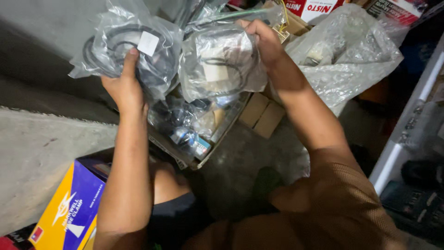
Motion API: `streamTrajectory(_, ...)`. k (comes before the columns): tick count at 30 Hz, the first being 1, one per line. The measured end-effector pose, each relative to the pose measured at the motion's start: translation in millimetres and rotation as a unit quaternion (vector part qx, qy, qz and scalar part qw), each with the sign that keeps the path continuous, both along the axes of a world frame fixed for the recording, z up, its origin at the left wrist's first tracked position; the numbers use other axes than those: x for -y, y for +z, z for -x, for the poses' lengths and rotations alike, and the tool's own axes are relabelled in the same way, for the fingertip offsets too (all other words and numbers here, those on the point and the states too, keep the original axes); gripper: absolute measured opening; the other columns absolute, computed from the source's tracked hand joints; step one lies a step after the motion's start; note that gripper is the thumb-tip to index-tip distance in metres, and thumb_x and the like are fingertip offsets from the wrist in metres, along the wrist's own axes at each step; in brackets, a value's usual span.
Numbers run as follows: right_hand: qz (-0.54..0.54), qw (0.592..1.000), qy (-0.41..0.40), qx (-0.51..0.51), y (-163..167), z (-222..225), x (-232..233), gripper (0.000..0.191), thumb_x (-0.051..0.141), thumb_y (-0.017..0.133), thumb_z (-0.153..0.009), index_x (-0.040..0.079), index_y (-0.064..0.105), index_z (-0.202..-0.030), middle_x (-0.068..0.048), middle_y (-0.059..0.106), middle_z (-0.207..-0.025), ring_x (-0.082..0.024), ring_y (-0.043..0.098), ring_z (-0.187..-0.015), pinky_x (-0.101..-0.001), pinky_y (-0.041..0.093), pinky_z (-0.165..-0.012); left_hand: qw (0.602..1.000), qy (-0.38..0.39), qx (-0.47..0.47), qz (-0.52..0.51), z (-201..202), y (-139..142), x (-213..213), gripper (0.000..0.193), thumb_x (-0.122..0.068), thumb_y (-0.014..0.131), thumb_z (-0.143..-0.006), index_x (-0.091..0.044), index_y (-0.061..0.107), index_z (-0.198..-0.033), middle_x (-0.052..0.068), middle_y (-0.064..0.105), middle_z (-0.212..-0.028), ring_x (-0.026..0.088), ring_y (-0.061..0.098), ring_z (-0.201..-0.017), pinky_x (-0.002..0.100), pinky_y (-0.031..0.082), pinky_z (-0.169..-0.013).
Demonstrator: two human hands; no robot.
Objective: The person sits on the floor and sorts through a cardboard box filled with various items. They pick up plastic-wrapped packages, small cardboard boxes, and a long red box, inspecting them before placing them on the floor or a nearby shelf.
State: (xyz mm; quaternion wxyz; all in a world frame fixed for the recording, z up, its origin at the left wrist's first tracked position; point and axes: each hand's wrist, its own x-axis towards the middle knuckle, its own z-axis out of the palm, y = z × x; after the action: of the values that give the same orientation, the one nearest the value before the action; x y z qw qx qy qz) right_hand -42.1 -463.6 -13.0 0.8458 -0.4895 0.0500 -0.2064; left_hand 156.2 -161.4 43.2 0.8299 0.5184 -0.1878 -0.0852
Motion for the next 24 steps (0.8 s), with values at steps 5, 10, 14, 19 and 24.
streamTrajectory(5, 0.349, 0.893, -0.210, 0.189, 18.7, 7.5, 10.4, 0.013, 0.006, 0.060, -0.102, -0.001, 0.057, -0.112, -0.017, 0.065, -0.130, -0.029, 0.064, -0.122, -0.0416, 0.052, -0.111, 0.999, 0.006, -0.025, -0.024, -2.4, 2.3, -0.6, 0.053, -0.007, 0.085, -0.086, 0.003, 0.058, -0.130, 0.011, 0.070, -0.123, 0.022, 0.069, -0.111, 0.034, 0.054, -0.102)
streamTrajectory(10, 0.174, 0.932, -0.267, 0.176, 65.6, 11.2, -68.3, 0.021, 0.011, 0.059, -0.091, -0.003, 0.069, -0.103, -0.017, 0.066, -0.122, -0.033, 0.062, -0.109, -0.0453, 0.049, -0.101, 0.998, -0.021, -0.041, -0.049, 3.4, -1.8, 6.6, 0.053, -0.010, 0.085, -0.085, 0.004, 0.060, -0.129, 0.013, 0.071, -0.121, 0.023, 0.069, -0.110, 0.035, 0.054, -0.100)
streamTrajectory(14, 0.609, 0.767, -0.183, 0.080, 81.0, -14.2, -138.2, 0.004, 0.009, 0.066, -0.087, 0.005, 0.067, -0.088, -0.013, 0.065, -0.137, -0.042, 0.053, -0.121, -0.0526, 0.040, -0.108, 0.991, -0.071, -0.099, -0.058, 21.0, -6.6, 11.7, 0.043, -0.009, 0.076, -0.087, 0.004, 0.061, -0.126, 0.013, 0.071, -0.118, 0.023, 0.070, -0.106, 0.036, 0.056, -0.095)
streamTrajectory(19, 0.699, 0.698, -0.127, 0.091, 85.0, -23.5, -156.6, 0.006, 0.009, 0.067, -0.095, 0.006, 0.063, -0.095, -0.011, 0.054, -0.155, -0.040, 0.034, -0.154, -0.0643, 0.019, -0.126, 0.980, -0.149, -0.133, 0.022, 18.8, -8.7, 7.5, 0.035, -0.011, 0.063, -0.093, 0.003, 0.062, -0.125, 0.014, 0.071, -0.120, 0.025, 0.070, -0.108, 0.038, 0.056, -0.096)
streamTrajectory(24, 0.738, 0.650, -0.152, 0.097, 81.7, -25.7, -158.2, 0.007, 0.013, 0.069, -0.095, 0.007, 0.065, -0.095, -0.010, 0.056, -0.154, -0.038, 0.034, -0.155, -0.0633, 0.018, -0.125, 0.963, -0.155, -0.181, 0.128, 14.1, -9.8, 2.7, 0.030, -0.015, 0.066, -0.099, 0.007, 0.063, -0.120, 0.015, 0.068, -0.119, 0.025, 0.068, -0.110, 0.038, 0.055, -0.101)
